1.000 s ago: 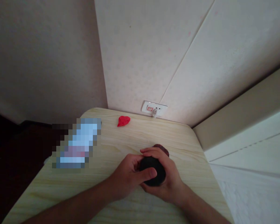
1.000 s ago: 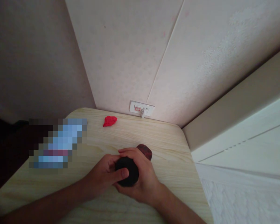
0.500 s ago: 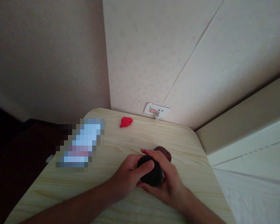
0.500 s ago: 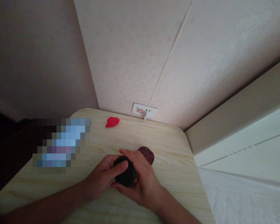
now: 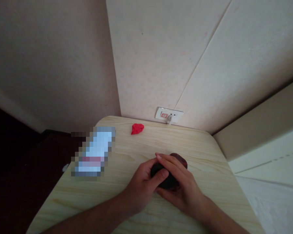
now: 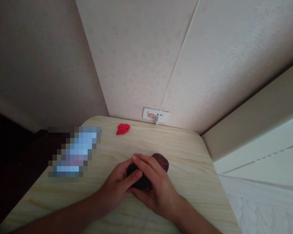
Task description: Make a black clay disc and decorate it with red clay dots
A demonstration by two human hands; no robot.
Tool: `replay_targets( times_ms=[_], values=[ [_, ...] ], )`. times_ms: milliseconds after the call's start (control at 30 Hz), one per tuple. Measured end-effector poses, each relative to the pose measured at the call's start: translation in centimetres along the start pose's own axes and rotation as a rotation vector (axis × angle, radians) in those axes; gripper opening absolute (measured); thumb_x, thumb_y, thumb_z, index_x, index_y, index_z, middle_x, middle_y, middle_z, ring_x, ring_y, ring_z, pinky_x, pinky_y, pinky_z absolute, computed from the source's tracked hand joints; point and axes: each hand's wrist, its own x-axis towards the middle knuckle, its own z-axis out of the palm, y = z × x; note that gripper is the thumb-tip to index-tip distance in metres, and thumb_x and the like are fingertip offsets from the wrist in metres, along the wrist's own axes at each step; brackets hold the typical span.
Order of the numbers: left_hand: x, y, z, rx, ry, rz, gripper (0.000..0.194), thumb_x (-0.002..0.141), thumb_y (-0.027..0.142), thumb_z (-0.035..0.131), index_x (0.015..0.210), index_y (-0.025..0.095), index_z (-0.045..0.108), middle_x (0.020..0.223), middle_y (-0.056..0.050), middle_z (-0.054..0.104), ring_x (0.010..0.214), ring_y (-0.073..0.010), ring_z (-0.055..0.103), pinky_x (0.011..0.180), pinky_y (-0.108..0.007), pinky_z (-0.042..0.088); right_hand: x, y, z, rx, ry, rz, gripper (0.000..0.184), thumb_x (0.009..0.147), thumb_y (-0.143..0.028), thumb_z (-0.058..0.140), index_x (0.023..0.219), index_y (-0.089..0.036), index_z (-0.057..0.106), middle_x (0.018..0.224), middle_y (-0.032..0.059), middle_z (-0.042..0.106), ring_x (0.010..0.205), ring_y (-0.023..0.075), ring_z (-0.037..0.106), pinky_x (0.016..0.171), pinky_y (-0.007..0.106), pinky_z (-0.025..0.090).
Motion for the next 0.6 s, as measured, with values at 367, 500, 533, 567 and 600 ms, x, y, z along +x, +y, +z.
replay_targets(
  times_ms=[367, 500, 533, 567, 600],
  values=[
    [0.19, 0.65, -0.54, 0.003, -0.035, -0.059, 0.032, 0.087, 0.035, 0.076, 0.112, 0.016, 0.077, 0.102, -0.010, 0.079, 0.089, -0.0245, 0.075, 0.084, -0.038, 0.061, 0.27, -0.26, -0.48, -0.011, 0.035, -0.071, 0.078, 0.087, -0.017, 0.066, 0.158, -0.022, 0.033, 0.150, 0.0138, 0.056, 0.134, 0.0304, 0.057, 0.111, 0.048, 0.051],
    [0.15, 0.77, -0.57, 0.015, -0.026, -0.062, 0.030, 0.085, 0.034, 0.078, 0.109, 0.016, 0.078, 0.101, -0.009, 0.080, 0.089, -0.0238, 0.074, 0.079, -0.034, 0.060, 0.04, -0.13, -0.35, -0.044, 0.048, -0.084, 0.080, 0.087, -0.017, 0.066, 0.159, -0.020, 0.031, 0.152, 0.0142, 0.053, 0.137, 0.0309, 0.054, 0.112, 0.048, 0.050],
    [0.13, 0.80, -0.56, 0.004, -0.031, -0.076, 0.031, 0.085, 0.034, 0.078, 0.110, 0.016, 0.078, 0.103, -0.010, 0.079, 0.090, -0.0242, 0.074, 0.078, -0.034, 0.061, -0.01, -0.11, -0.36, -0.039, 0.042, -0.089, 0.081, 0.087, -0.017, 0.066, 0.159, -0.020, 0.031, 0.152, 0.0139, 0.053, 0.137, 0.0307, 0.054, 0.112, 0.047, 0.051],
    [0.12, 0.83, -0.55, 0.001, -0.038, -0.083, 0.031, 0.085, 0.034, 0.078, 0.110, 0.016, 0.078, 0.104, -0.009, 0.079, 0.091, -0.0244, 0.073, 0.079, -0.034, 0.060, -0.05, -0.10, -0.38, -0.029, 0.037, -0.093, 0.080, 0.086, -0.017, 0.065, 0.159, -0.020, 0.032, 0.152, 0.0135, 0.054, 0.137, 0.0301, 0.055, 0.112, 0.046, 0.051],
    [0.12, 0.86, -0.55, 0.014, -0.043, -0.083, 0.030, 0.086, 0.034, 0.077, 0.110, 0.016, 0.078, 0.103, -0.009, 0.079, 0.091, -0.0242, 0.073, 0.080, -0.034, 0.060, -0.06, -0.09, -0.42, -0.020, 0.031, -0.091, 0.079, 0.086, -0.017, 0.065, 0.158, -0.020, 0.034, 0.150, 0.0131, 0.055, 0.135, 0.0295, 0.056, 0.111, 0.045, 0.052]
  ],
)
